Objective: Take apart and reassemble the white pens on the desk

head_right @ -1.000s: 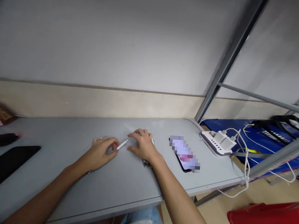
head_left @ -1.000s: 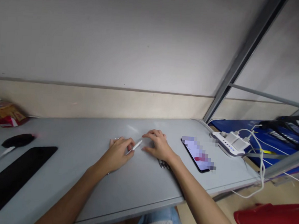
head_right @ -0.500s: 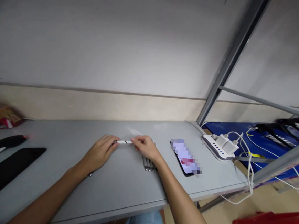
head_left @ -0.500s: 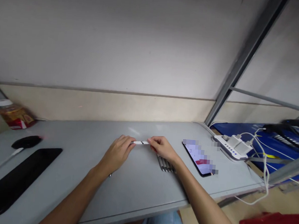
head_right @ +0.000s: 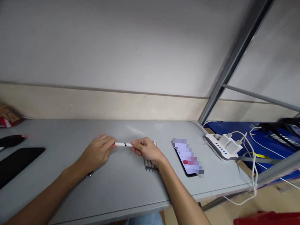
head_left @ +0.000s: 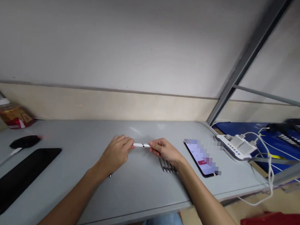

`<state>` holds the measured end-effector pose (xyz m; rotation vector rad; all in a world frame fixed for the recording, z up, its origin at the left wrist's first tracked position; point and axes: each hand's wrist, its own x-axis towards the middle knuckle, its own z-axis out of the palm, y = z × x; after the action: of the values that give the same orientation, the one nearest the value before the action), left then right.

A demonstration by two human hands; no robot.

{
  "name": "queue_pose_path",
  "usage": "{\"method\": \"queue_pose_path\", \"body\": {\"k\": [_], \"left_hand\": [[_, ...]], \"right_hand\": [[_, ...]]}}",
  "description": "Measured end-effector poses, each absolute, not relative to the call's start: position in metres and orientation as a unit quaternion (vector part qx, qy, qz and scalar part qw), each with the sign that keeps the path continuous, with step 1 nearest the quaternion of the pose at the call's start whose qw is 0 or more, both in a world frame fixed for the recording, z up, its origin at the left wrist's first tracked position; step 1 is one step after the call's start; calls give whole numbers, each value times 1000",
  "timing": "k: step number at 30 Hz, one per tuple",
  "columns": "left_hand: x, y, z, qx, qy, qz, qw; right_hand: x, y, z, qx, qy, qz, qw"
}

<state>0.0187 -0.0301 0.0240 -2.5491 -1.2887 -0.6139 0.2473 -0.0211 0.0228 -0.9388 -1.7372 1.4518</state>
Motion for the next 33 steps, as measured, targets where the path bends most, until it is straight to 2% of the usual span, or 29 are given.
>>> {"method": "queue_pose_path", "body": {"k": [3, 6, 8, 11, 16, 21, 23, 27, 33], "left_hand": [[17, -31, 20, -858, -445, -243, 86], [17, -29, 17, -851, -449, -273, 13], [18, -27, 15, -845, -450, -287, -34], [20, -25, 15, -843, -453, -285, -48], [22, -25, 15, -857, -453, -244, -24], [21, -25, 13, -859, -455, -235, -13], [20, -25, 12, -857, -456, -240, -17], [20, -24, 8, -854, -451, -257, -30], [16, -22, 4, -848, -460, -261, -41]], "right_hand": [[246, -28, 25, -371, -733, 443, 358], [244, -31, 27, -399, -773, 303, 389], [243, -31, 27, -397, -774, 266, 415], [241, -28, 22, -412, -754, 274, 431], [240, -24, 14, -455, -751, 280, 388], [239, -23, 12, -423, -736, 279, 449], [238, -24, 12, -420, -742, 265, 451], [236, -25, 12, -431, -781, 235, 386], [234, -27, 9, -410, -802, 161, 403]]}}
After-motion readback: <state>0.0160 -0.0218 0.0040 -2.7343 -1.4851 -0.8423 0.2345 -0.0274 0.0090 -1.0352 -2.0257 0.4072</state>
